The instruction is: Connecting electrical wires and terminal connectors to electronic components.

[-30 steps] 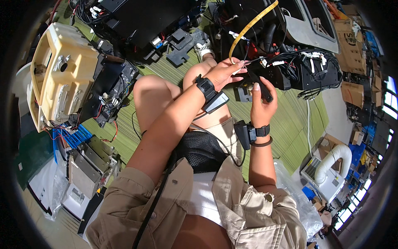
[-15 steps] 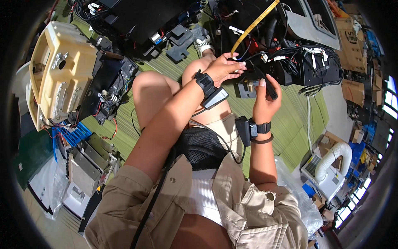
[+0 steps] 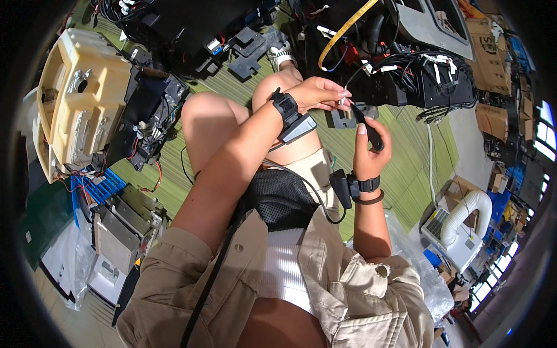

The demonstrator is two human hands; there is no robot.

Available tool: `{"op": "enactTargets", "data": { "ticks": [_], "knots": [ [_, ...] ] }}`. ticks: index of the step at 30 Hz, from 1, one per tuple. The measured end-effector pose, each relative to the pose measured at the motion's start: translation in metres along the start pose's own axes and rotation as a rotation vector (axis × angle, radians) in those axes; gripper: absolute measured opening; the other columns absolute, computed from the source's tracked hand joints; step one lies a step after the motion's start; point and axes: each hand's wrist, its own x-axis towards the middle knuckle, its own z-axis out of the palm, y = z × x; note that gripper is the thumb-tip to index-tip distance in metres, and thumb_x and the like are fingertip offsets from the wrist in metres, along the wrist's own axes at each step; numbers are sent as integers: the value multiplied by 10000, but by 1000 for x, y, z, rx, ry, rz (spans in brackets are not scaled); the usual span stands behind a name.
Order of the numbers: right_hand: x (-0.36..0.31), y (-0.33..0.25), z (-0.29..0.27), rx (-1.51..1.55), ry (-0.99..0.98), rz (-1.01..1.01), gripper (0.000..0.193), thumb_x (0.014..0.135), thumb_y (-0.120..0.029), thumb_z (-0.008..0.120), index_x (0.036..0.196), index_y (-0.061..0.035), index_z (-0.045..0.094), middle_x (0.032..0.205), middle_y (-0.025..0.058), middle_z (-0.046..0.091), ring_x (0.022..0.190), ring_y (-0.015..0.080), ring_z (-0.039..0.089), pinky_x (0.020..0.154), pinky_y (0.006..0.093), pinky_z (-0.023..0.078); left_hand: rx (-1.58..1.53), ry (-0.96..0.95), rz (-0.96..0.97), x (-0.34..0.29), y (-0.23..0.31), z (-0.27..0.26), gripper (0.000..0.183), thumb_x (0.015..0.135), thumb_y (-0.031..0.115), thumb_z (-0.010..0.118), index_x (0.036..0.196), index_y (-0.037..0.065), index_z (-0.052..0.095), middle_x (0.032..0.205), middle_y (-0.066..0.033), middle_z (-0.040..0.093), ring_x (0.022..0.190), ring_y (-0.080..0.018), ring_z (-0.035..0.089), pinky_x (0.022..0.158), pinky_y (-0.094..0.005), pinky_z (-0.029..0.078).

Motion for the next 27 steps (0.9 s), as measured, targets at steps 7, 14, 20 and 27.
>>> {"op": "enactTargets", "data": {
  "ticks": [7,14,20,27],
  "knots": [
    [-15,-14,-9,109,-81,89,163,805,-54,575,958,3,563,890,82,578,734,105,543,658,214,428,-79,-18,-26,-4,4,1,236,854,248,553,938,31,514,943,-137,626,860,-181,622,767,-268,484],
    [-21,-13,-8,3,-101,113,187,816,-64,565,991,2,559,832,72,590,711,97,552,642,212,432,-87,-28,23,-1,2,-2,251,851,280,556,916,45,496,917,-144,627,799,-172,624,740,-263,491],
    [-20,-11,1,-26,-112,57,189,832,-53,531,1010,11,540,757,77,593,647,97,533,599,206,427,-76,-25,29,-2,1,-2,259,847,276,562,920,37,495,895,-150,629,790,-171,624,738,-260,496],
    [-21,-11,4,-190,-127,-44,192,793,-44,570,981,-11,558,852,97,583,746,171,555,668,265,434,-83,-18,59,-2,2,0,249,844,267,569,917,40,495,899,-140,631,781,-164,623,737,-255,493]
  ]
}}
